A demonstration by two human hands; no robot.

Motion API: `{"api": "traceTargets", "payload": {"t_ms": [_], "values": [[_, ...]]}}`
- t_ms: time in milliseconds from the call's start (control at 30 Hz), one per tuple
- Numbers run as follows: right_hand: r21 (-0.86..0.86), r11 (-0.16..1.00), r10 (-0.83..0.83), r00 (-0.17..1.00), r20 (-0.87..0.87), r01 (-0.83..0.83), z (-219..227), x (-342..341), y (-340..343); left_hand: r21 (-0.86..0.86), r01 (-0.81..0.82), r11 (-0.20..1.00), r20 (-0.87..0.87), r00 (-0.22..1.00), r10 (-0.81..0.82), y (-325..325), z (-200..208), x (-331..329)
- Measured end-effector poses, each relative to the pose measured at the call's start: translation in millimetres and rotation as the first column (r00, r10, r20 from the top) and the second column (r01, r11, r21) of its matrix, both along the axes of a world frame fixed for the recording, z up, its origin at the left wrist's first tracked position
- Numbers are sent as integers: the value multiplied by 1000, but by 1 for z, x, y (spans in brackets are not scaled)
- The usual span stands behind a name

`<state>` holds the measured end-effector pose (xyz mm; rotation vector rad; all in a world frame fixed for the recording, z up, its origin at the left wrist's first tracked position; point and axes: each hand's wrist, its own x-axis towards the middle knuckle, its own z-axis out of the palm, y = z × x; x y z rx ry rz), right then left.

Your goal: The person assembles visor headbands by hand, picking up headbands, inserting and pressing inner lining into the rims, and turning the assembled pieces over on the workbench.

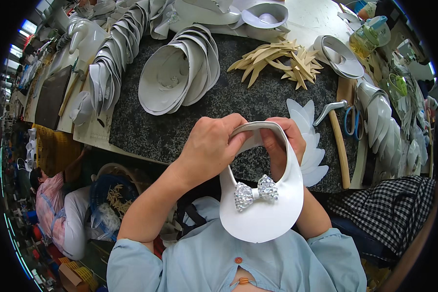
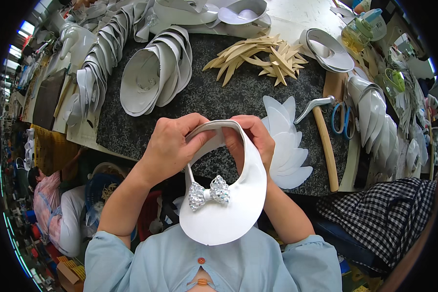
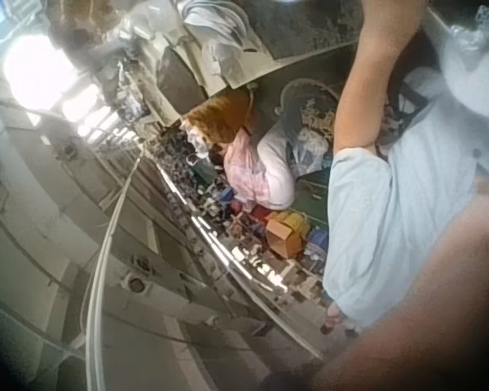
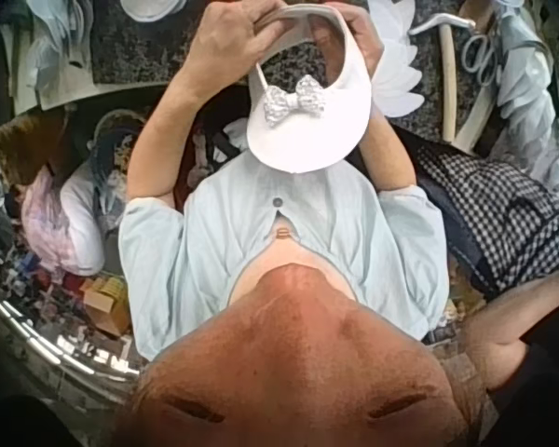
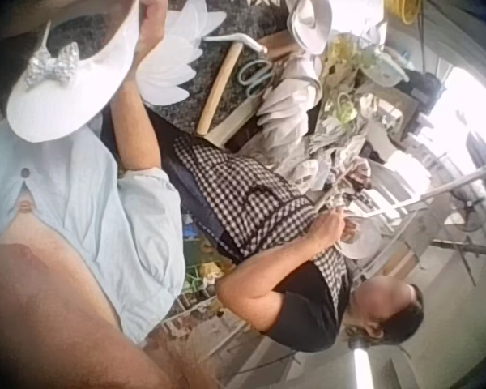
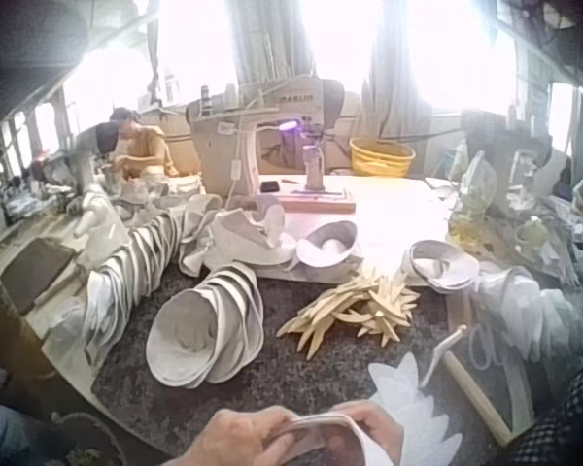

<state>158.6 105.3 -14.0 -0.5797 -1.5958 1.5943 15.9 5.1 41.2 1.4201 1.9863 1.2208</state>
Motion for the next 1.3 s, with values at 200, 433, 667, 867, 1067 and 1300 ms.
{"api": "traceTargets", "payload": {"t_ms": [200, 433, 667, 867, 1067, 1300], "values": [[-145, 986, 85, 995, 48, -77, -2, -2, 3, -55, 8, 998, -170, 985, -18, -2, -1, -4], [-229, 971, 79, 996, 50, -66, 1, 0, 10, -87, 96, 992, -266, 957, -116, 0, 3, -1], [-409, 787, 439, 885, -153, -461, -16, 6, 57, -83, 312, 947, 877, 474, -79, -5, -2, -3], [-385, 719, 630, 777, 7, -579, 27, -12, 70, 198, 357, 913, 965, 93, -246, -6, -27, 3], [-142, 800, 590, 721, 363, -583, 50, -14, 77, 178, 246, 953, 961, 163, -222, -7, -32, 10], [-7, 849, 489, 782, 387, -528, 59, -12, 63, 160, 227, 961, 963, 180, -203, -12, -38, 10]]}}
